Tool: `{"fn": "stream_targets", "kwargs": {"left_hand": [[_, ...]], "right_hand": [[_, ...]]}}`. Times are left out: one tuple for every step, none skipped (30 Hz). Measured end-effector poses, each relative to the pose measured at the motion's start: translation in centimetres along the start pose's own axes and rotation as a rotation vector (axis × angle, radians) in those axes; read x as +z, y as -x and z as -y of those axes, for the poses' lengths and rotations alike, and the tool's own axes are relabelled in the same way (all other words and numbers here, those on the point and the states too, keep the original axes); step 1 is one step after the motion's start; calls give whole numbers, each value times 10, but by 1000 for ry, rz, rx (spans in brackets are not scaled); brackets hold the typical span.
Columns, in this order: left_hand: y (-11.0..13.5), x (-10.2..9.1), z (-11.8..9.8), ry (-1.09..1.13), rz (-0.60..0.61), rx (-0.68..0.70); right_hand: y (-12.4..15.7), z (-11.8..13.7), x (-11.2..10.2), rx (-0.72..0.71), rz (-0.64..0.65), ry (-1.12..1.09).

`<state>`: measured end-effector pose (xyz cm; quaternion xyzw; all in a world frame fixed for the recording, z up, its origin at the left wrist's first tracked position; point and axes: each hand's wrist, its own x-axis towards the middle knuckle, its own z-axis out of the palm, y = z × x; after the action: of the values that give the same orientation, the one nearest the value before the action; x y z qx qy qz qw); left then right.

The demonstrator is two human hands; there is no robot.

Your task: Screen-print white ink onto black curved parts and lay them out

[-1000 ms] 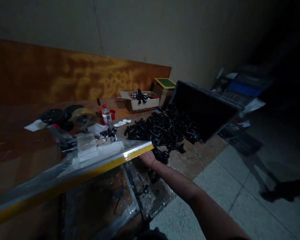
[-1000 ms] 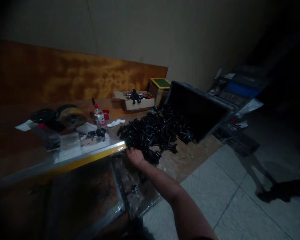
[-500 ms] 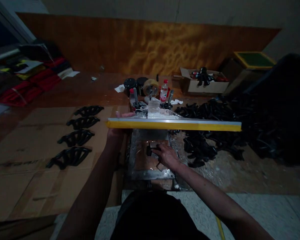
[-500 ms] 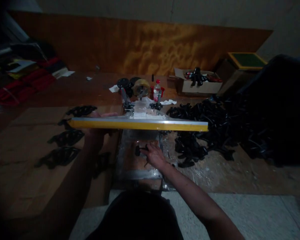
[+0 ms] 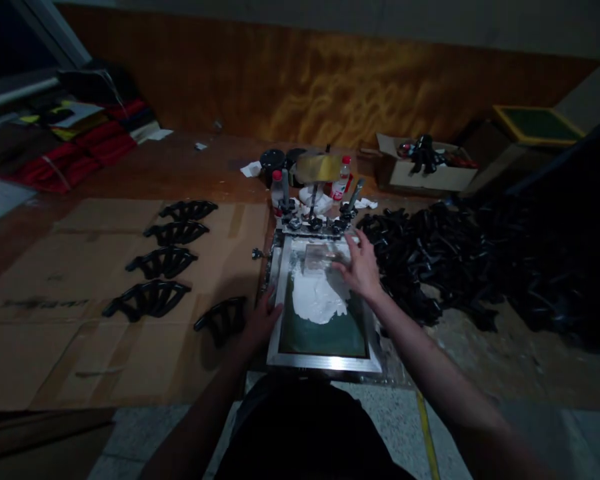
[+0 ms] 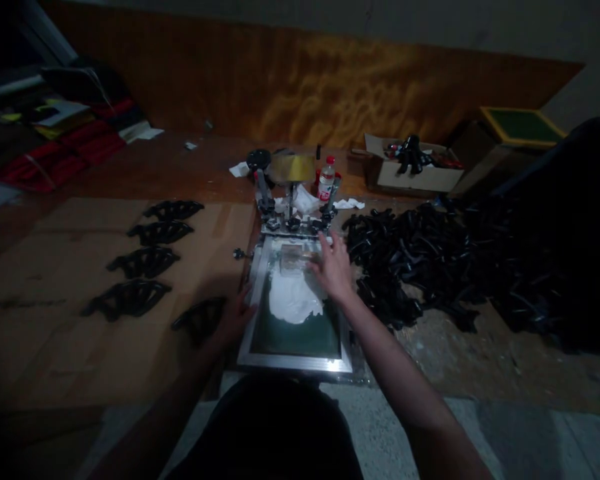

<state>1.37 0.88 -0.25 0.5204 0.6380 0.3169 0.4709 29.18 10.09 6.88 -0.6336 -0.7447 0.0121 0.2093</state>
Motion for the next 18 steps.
{"fn": "stream_targets", "kwargs": {"left_hand": [[-3,2,5,7,8,-19],[-5,3,8,20,12,-33],[-7,3,11,35,16,-41],[-8,3,13,50,22,-46],[-8,3,14,62,29,-51],[-9,2,16,70,34,-55],[-9,2,17,75,42,-55],[-8,2,19,74,51,-56],[-9,2,19,69,60,-60],[-9,3,20,62,68,-68],[-9,3,20,57,73,-74],[-9,3,19,57,74,-73],[-8,3,18,61,71,-67],[-8,3,16,65,56,-55],[-8,3,13,66,39,-41],[-7,2,11,65,25,-31],[-7,2,9,62,18,-27],[-6,2,7,60,20,-33]], "right_hand": [[-7,17,3,-65,50,27],[-12,32,6,-107,135,55],[-13,44,9,-135,239,79],[-11,53,12,-152,338,95],[-6,57,14,-164,423,104],[2,58,15,-186,490,104],[12,56,15,-228,537,96],[22,53,13,-294,569,78],[31,48,10,-380,595,52],[38,43,6,-474,627,23],[42,39,3,-559,657,-8],[43,37,-1,-613,676,-35],[42,35,-3,-624,682,-52],[41,35,-3,-604,670,-60],[39,36,-2,-564,638,-60],[39,37,1,-522,595,-56],[42,38,5,-493,552,-50],[46,37,9,-485,521,-46]]}}
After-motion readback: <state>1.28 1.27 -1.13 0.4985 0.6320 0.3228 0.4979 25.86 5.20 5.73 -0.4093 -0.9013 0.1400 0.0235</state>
